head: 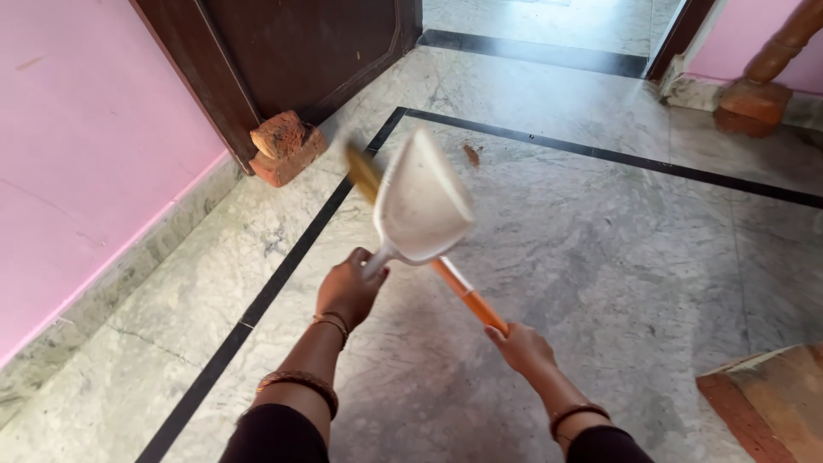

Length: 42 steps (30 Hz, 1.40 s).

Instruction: The person sweeps debris across a marble floor using a broom and collects it into a white dustpan. They move toward a doorway, repeatedly gathering dirt into the pan before lifting both tools.

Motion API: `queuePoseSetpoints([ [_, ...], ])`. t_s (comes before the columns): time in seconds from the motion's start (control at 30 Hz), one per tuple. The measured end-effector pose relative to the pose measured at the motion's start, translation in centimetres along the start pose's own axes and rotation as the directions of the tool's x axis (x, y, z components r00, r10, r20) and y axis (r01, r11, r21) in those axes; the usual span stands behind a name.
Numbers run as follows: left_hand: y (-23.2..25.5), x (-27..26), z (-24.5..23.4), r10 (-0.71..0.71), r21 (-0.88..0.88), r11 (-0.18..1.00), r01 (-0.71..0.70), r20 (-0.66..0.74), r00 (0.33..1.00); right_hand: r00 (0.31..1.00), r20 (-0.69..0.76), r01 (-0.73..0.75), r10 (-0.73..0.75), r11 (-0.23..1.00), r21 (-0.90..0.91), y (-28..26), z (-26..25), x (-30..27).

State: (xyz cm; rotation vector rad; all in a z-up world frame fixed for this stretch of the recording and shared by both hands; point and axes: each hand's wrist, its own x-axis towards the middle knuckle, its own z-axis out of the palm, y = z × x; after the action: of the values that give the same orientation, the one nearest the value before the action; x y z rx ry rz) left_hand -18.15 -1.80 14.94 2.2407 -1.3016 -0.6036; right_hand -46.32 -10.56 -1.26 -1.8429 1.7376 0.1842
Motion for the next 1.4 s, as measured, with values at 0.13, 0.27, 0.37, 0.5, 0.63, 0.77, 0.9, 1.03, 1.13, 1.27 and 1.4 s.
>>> queuePoseSetpoints([
  [0.13, -0.9, 2.6, 1.2, 0.045, 0.042, 0.998, -0.046, 0.029, 0.999, 0.999, -0.046, -0.021, 0.022, 0.999, 0.024, 0.2, -0.2, 0.0],
  [0.27, -1.6, 5.3, 2.1, -0.008, 0.066, 0.998, 0.006, 0.035, 0.999, 0.999, -0.012, 0.037, -0.038, 0.997, -0.06, 0.0, -0.4, -0.8],
  [0.37, -1.3, 8.3, 3.2, -0.001, 0.046, 0.999, -0.001, 0.037, 0.999, 0.995, 0.021, 0.104, -0.102, 0.976, -0.194, 0.5, -1.4, -1.3],
  [0.5, 0.7, 13.0, 3.5, 0.093, -0.016, 0.996, -0.092, 0.086, 0.992, 0.994, -0.083, 0.035, -0.064, 0.949, -0.314, 1.3, -3.2, 0.5],
  [0.63, 2.4, 17.4, 4.2, 0.161, -0.03, 0.987, -0.159, 0.139, 0.977, 0.983, -0.155, -0.134, 0.097, 0.959, -0.249, -2.7, -4.8, 1.0],
  [0.77, 3.4, 21.8, 5.0, 0.409, 0.081, 0.906, -0.416, 0.091, 0.908, 0.966, -0.145, -0.226, 0.213, 0.971, -0.081, -7.0, -5.3, 3.5],
  [0.9, 2.9, 22.7, 2.3, 0.358, -0.132, 0.93, -0.344, 0.102, 0.928, 0.972, -0.226, -0.061, 0.059, 0.998, 0.001, -12.0, -3.8, 6.1],
  [1.03, -0.3, 25.9, 2.9, 0.416, -0.128, 0.906, -0.403, 0.099, 0.904, 0.986, -0.118, -0.133, 0.117, 0.982, -0.133, -22.2, -6.0, 5.8],
  [1.13, -1.6, 27.2, 2.8, 0.337, -0.205, 0.927, -0.313, 0.094, 0.937, 0.979, -0.035, -0.203, 0.2, 0.957, -0.206, -25.8, -6.8, 7.2],
  [1.27, -2.1, 28.1, 1.3, 0.157, -0.379, 0.917, -0.128, 0.046, 0.987, 0.946, -0.166, -0.302, 0.279, 0.944, -0.134, -27.8, -6.0, 10.4],
  [1.4, -2.5, 29.1, 2.9, 0.112, -0.478, 0.874, -0.089, 0.02, 0.994, 0.949, -0.146, -0.283, 0.279, 0.959, -0.006, -28.0, -3.6, 13.5],
])
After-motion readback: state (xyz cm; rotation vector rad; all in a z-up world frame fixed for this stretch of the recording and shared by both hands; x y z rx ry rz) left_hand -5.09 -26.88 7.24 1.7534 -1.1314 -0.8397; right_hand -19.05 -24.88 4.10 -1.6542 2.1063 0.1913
